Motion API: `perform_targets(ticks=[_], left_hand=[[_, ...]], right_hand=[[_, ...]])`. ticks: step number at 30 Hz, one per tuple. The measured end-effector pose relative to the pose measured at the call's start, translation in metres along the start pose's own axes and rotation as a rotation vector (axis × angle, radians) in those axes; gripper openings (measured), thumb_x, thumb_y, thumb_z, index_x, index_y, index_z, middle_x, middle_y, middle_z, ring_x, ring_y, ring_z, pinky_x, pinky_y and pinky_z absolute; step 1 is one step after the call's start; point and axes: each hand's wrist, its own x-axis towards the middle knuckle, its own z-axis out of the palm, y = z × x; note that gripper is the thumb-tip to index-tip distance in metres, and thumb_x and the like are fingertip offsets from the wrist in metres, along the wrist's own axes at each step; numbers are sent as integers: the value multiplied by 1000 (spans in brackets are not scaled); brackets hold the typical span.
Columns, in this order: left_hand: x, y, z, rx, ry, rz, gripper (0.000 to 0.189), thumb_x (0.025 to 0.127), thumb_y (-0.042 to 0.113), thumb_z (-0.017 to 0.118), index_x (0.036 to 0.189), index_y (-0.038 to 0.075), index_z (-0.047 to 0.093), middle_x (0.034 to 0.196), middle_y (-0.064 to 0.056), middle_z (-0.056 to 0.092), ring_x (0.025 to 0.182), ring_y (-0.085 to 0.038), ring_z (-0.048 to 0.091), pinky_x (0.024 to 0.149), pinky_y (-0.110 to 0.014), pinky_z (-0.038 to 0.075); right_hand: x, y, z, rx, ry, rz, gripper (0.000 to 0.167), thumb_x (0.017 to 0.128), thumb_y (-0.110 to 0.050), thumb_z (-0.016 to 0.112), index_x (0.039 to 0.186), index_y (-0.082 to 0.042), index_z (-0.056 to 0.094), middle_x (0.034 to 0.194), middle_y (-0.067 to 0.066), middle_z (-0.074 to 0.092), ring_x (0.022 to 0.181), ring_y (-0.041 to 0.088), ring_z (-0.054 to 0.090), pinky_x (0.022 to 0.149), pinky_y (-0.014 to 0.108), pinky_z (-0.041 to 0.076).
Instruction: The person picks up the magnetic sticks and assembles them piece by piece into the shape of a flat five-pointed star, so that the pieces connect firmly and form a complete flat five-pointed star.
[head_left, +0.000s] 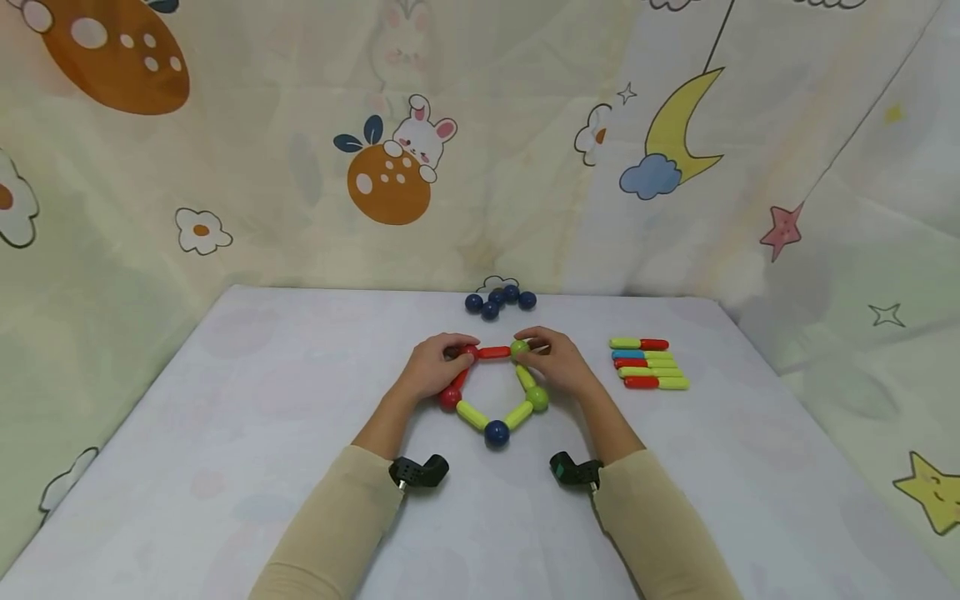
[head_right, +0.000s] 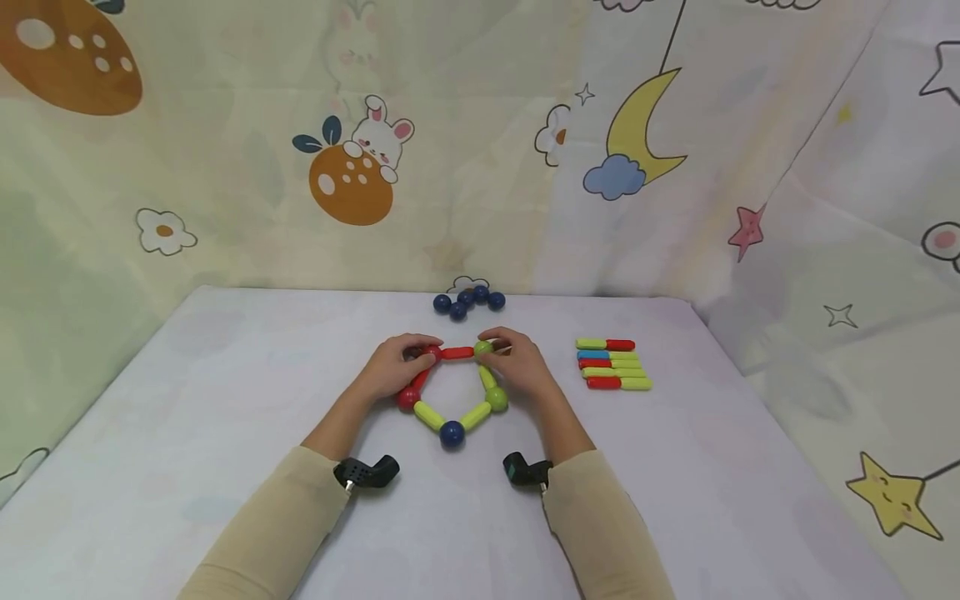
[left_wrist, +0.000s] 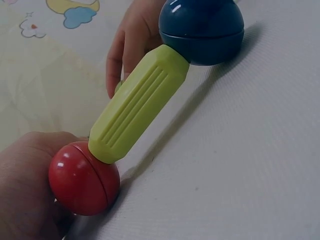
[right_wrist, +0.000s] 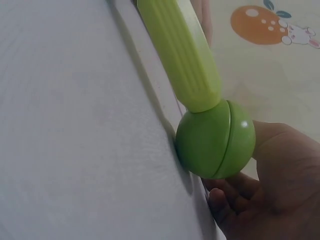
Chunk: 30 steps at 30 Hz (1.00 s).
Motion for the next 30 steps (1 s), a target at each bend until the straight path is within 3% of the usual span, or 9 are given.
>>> perform_targets(ticks=[4, 7, 11, 14, 18, 30], left_hand=[[1, -1, 1, 0, 1, 5, 32, 100, 27, 66, 132, 24, 71, 128, -5, 69, 115, -25, 60, 104, -47, 48], [1, -1, 2, -3, 2, 4, 32, 100, 26, 66, 132, 23, 71, 127, -5, 69, 114, -25, 60, 103, -46, 49], [1, -1, 2, -2, -1, 6, 33, 101, 26, 66, 133, 23, 70, 127, -5, 69, 113, -24, 60, 102, -45, 49], [0, 0, 0, 4, -1, 5, 33, 101, 27, 66, 133, 23, 70, 127, -5, 69, 114, -24, 60, 102, -45, 49], [0, 0, -1, 5, 2, 3, 33, 100, 26, 66, 133, 23, 70, 128, -6, 69, 115, -26, 60, 103, -47, 49], [-1, -3, -1, -20, -1, 1, 32, 101, 25, 65, 132, 23, 71, 123, -5, 69, 111, -24, 58, 100, -45, 49]], right_hand=[[-2, 0, -2, -3, 13, 9, 45, 100, -27, 68, 143, -16, 59, 140, 17, 61, 123, 36, 61, 104, 51, 51], [-5, -3, -6, -22, 31, 44, 44, 100, -29, 66, 140, -12, 56, 128, 16, 64, 109, 31, 67, 93, 43, 55], [-12, -11, -12, -125, -6, 102, 31, 98, -34, 66, 112, -7, 60, 98, 10, 65, 82, 23, 63, 71, 31, 48], [-17, -16, -13, -211, -93, 108, 29, 95, -35, 70, 98, -8, 60, 85, 6, 61, 76, 20, 55, 65, 29, 42], [-21, -21, -13, -233, -155, 112, 32, 91, -35, 76, 103, -10, 60, 88, 6, 61, 79, 20, 55, 66, 29, 43], [-23, -13, -21, -124, -158, 98, 34, 93, -28, 75, 115, -9, 58, 90, 7, 62, 81, 20, 56, 70, 28, 47]])
